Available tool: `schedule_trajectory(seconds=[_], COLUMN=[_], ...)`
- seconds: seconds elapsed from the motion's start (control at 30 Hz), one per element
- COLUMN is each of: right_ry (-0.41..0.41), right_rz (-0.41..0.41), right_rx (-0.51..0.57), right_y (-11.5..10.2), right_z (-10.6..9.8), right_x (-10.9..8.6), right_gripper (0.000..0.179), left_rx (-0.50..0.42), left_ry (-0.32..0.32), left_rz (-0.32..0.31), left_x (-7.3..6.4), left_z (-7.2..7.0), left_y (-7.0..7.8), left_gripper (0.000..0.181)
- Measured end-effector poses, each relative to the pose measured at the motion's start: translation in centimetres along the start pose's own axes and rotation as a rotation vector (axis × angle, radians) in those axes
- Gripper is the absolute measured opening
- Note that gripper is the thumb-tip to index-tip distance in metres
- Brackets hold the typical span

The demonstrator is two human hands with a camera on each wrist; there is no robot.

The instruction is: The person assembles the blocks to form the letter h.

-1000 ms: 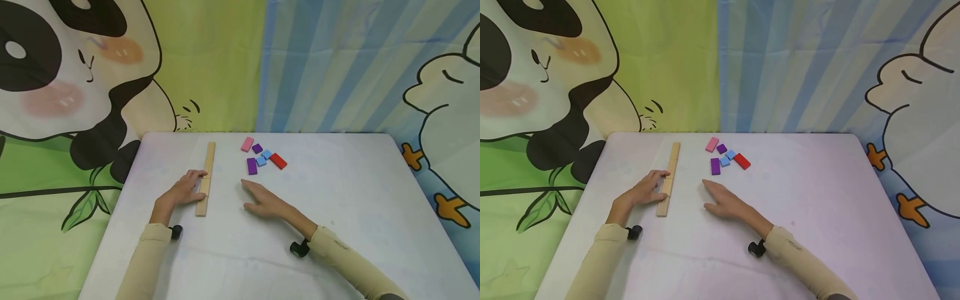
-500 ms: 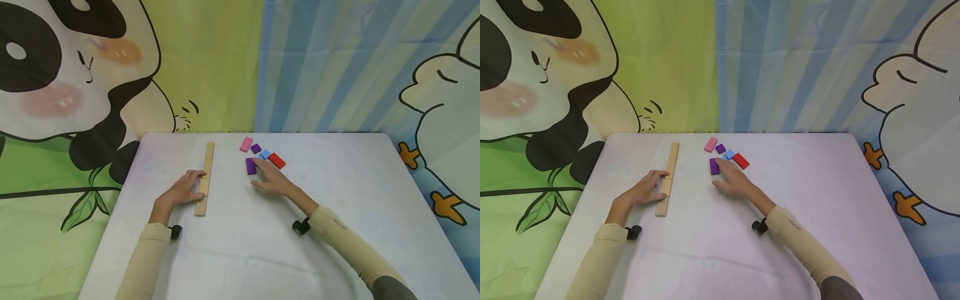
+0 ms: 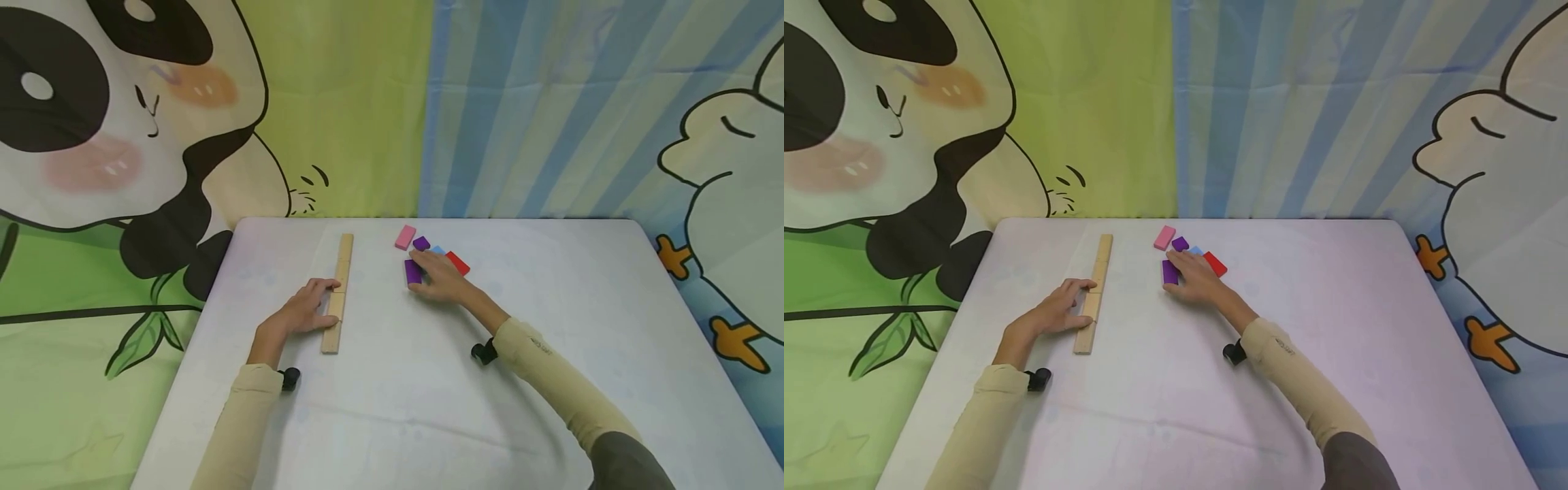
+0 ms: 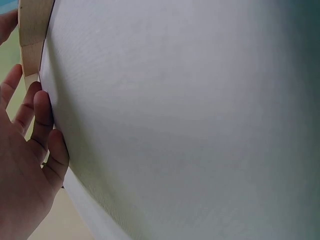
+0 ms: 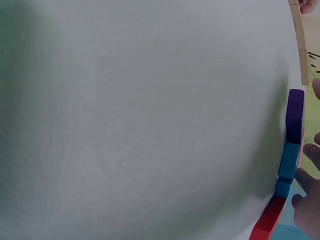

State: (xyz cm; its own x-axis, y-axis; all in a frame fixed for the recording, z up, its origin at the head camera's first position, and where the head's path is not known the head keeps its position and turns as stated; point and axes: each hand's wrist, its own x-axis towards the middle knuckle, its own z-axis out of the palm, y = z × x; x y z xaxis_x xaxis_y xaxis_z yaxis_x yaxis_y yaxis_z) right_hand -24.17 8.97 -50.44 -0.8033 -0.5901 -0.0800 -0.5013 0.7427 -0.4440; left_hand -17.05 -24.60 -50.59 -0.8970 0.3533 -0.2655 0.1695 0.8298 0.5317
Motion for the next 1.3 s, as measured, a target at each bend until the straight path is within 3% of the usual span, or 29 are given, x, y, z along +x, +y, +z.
schedule_trajectory(seconds=[0.5, 0.67, 0.8, 1.0, 1.3], right_ry=[-0.011, 0.044, 0.057, -0.001, -0.007], right_rz=[-0.017, -0.039, -0.063, -0.110, -0.127], right_rx=[0.018, 0.013, 0.069, 0.166, 0.145], right_y=[0.5, 0.1, -0.8, -2.6, -4.4], right_z=[0.0, 0.3, 1.0, 2.2, 4.1], right_x=[0.4, 0.1, -0.9, -3.0, -5.1], right_gripper=[0.068, 0.067, 0.071, 0.073, 0.070], left_rx=[0.011, 0.013, 0.017, 0.010, 0.015], left_ry=[-0.008, -0.007, -0.009, -0.012, -0.010], left_rz=[0.009, 0.002, 0.002, 0.002, 0.011], left_x=[0.2, 0.1, 0.1, 0.0, 0.0], left_z=[0.0, 0.0, -0.1, -0.4, -0.3], left_y=[0.0, 0.0, 0.1, 0.3, 0.2], left_gripper=[0.073, 0.073, 0.073, 0.073, 0.073])
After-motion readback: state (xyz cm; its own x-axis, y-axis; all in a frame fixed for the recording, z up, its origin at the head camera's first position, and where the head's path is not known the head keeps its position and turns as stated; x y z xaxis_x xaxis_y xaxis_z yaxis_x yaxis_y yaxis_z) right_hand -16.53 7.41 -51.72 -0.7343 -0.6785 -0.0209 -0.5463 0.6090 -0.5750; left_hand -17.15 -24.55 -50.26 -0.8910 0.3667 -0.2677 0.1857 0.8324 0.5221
